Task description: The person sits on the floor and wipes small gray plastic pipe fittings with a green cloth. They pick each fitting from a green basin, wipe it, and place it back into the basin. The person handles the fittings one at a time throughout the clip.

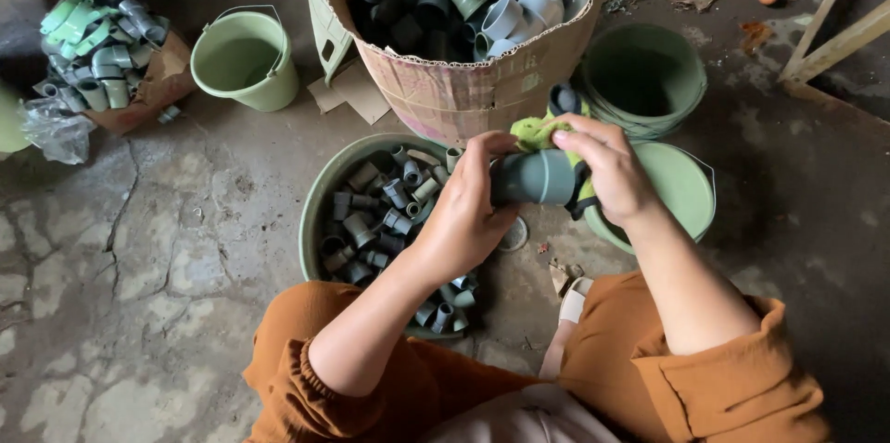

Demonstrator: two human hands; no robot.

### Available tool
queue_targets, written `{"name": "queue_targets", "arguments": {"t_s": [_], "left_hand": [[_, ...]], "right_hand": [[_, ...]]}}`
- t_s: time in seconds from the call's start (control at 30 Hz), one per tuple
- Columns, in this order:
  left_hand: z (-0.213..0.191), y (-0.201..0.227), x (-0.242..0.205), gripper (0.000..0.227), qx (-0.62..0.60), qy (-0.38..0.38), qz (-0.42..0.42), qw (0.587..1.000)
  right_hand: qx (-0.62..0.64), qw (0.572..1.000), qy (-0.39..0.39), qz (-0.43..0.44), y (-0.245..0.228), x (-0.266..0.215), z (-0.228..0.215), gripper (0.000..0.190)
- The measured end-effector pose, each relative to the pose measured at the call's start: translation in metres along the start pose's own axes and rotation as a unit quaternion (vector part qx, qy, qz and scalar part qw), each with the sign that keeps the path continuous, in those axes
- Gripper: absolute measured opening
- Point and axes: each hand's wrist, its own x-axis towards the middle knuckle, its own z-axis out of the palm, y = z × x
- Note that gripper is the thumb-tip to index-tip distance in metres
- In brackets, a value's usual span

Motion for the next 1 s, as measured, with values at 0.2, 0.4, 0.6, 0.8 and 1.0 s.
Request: {"name": "queue_targets", "arguments": {"t_s": [0.2,0.4,0.6,0.8,1.0], "left_hand": [[-0.015,0.001,0.011,0.062,-0.015,0.102,-0.026,0.994],[-0.016,-0.046,0.016,0.057,-0.332,0.216,-0.136,0.908],[-0.006,-0.040,0.014,0.051,-0.426,0.110,-0.132,0.888],[-0.001,-0.023,0.011,0.069,-0.253,0.156,-0.130,0.946],[0.005,-0.018,0.004,0.048,-0.102,0.137,-0.182,0.968]], "right_hand": [[0.256,0.956,0.051,0.135,-0.016,-0.011,0.010,0.016],[0.373,0.894,0.101,0.226,0.006,-0.003,0.004,0.029],[0.499,0.834,0.101,0.213,0.027,-0.005,0.031,0.042],[0.354,0.933,0.049,0.040,0.007,-0.013,0.042,0.072],[-0.207,0.946,0.176,-0.174,0.002,-0.033,0.048,0.068]]}}
